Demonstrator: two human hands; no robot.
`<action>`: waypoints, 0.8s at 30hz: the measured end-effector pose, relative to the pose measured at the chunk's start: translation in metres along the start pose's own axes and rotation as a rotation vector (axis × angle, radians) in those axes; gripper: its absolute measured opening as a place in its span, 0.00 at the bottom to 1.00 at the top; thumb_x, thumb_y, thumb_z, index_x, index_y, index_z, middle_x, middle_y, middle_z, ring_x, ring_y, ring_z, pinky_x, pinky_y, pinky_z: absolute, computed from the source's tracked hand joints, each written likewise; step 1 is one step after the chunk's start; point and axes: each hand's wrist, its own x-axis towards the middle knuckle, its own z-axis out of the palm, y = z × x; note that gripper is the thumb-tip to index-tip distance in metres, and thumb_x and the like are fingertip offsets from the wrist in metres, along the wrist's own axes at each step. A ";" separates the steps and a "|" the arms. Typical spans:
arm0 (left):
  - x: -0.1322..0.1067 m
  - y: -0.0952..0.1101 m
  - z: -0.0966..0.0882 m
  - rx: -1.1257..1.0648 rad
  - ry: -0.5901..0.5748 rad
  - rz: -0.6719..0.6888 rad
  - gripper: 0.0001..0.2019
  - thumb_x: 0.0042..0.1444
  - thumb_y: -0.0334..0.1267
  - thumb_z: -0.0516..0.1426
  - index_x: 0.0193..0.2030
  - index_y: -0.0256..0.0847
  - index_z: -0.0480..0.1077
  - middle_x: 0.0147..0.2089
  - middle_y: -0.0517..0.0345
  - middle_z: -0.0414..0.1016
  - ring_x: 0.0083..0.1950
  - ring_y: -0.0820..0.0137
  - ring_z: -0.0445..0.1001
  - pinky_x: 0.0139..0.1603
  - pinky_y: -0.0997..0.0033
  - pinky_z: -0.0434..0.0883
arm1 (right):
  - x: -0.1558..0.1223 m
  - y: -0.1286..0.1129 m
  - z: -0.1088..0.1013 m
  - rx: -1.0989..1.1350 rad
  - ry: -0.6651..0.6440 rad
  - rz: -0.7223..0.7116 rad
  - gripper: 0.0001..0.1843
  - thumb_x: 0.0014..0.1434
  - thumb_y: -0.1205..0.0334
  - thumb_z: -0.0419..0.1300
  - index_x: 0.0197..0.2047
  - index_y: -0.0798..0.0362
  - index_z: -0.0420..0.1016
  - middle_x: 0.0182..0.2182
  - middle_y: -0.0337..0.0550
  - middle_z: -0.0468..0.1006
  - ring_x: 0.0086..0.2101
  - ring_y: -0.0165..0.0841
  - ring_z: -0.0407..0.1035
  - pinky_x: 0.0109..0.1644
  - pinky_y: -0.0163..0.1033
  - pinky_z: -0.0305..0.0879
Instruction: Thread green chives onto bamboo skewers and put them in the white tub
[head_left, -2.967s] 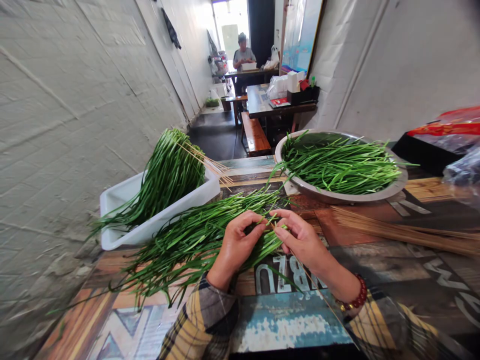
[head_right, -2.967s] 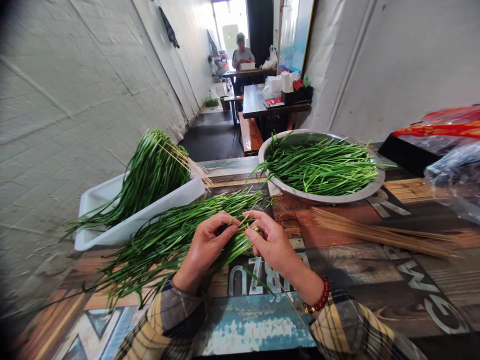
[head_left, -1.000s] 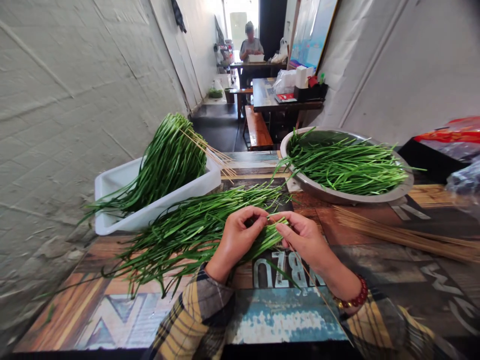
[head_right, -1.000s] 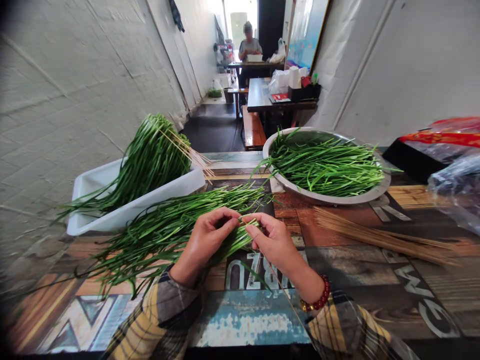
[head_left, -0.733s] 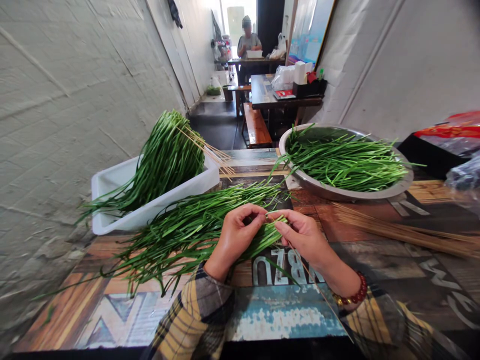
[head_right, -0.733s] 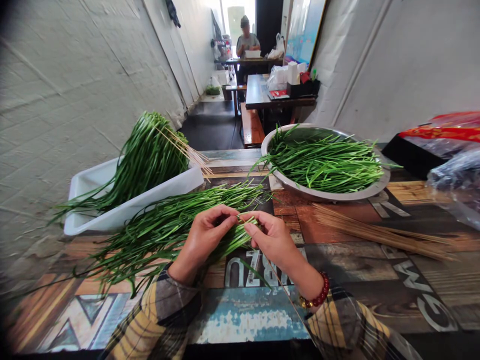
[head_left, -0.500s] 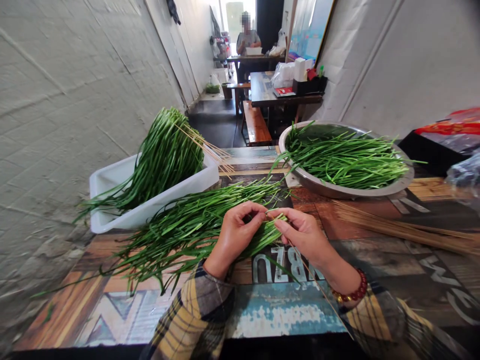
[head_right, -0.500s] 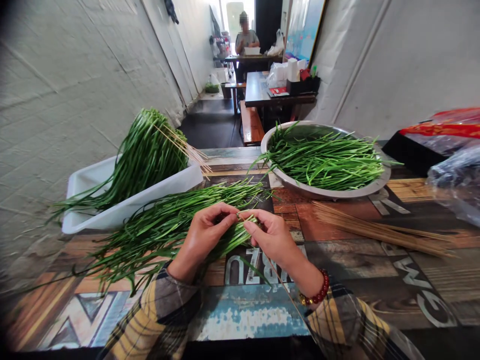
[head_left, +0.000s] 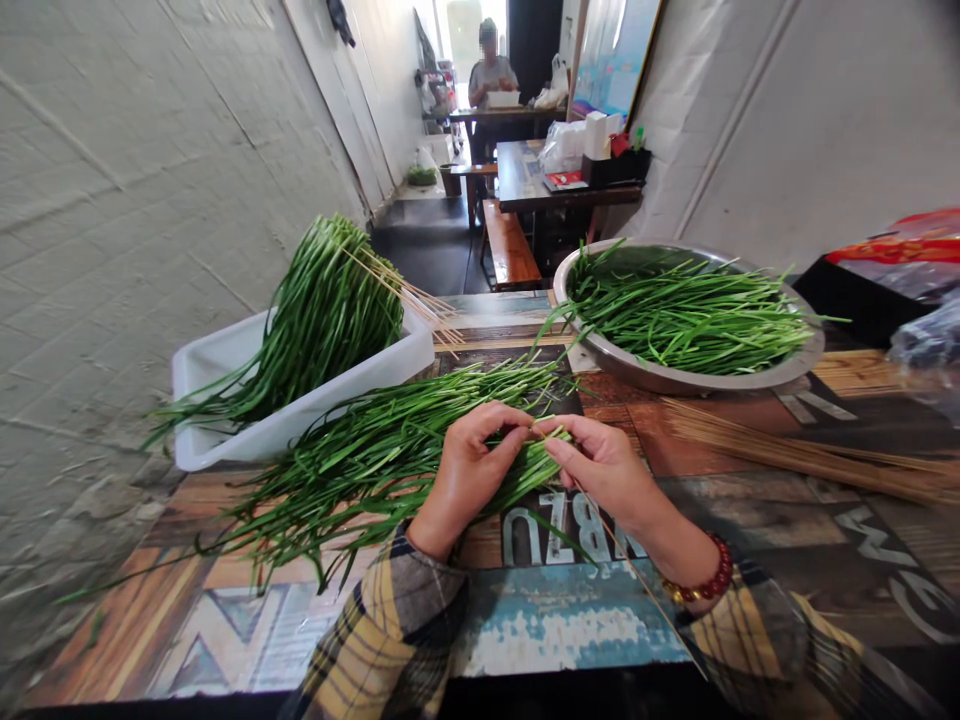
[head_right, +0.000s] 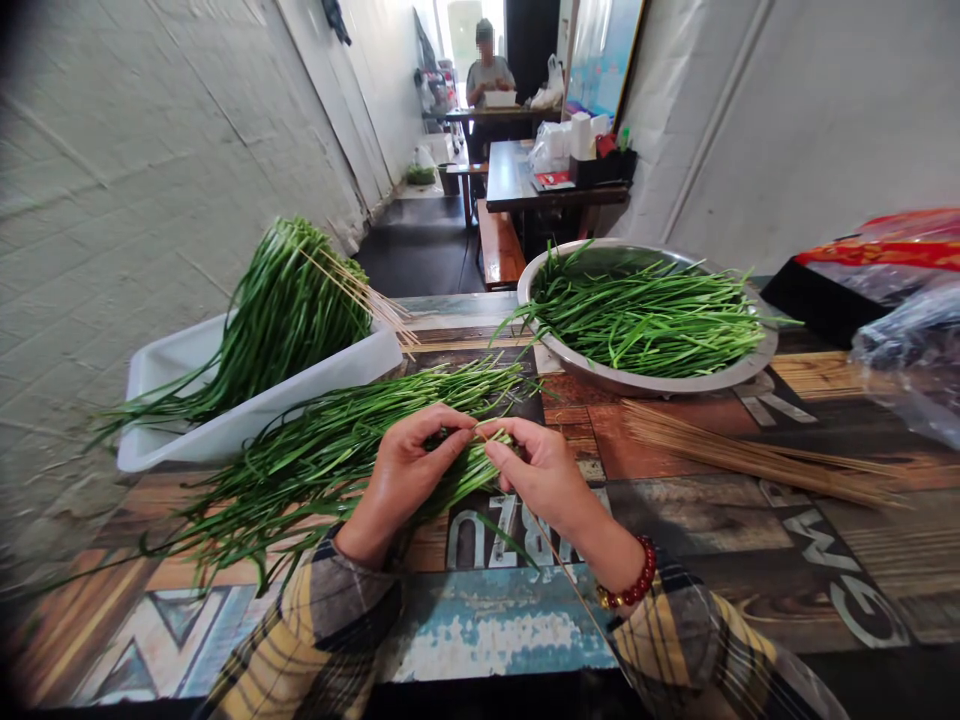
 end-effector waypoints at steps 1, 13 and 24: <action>0.000 0.000 0.000 0.004 0.001 -0.004 0.05 0.57 0.32 0.57 0.33 0.39 0.75 0.33 0.58 0.78 0.34 0.72 0.73 0.39 0.73 0.69 | 0.000 0.000 0.000 0.001 0.002 0.001 0.15 0.56 0.56 0.60 0.44 0.55 0.76 0.19 0.32 0.66 0.18 0.24 0.61 0.21 0.31 0.54; 0.000 0.005 0.000 -0.018 0.032 -0.136 0.03 0.53 0.31 0.58 0.31 0.37 0.75 0.31 0.58 0.77 0.32 0.73 0.72 0.36 0.74 0.69 | -0.001 -0.003 0.002 0.071 0.003 -0.026 0.20 0.57 0.57 0.59 0.52 0.51 0.68 0.29 0.33 0.67 0.19 0.21 0.62 0.20 0.30 0.55; -0.001 0.004 -0.001 -0.013 -0.026 -0.032 0.05 0.57 0.31 0.56 0.34 0.39 0.75 0.32 0.58 0.77 0.34 0.72 0.73 0.39 0.74 0.68 | 0.001 -0.002 0.003 0.063 0.000 -0.018 0.16 0.57 0.56 0.60 0.48 0.51 0.67 0.26 0.32 0.66 0.19 0.23 0.62 0.20 0.31 0.56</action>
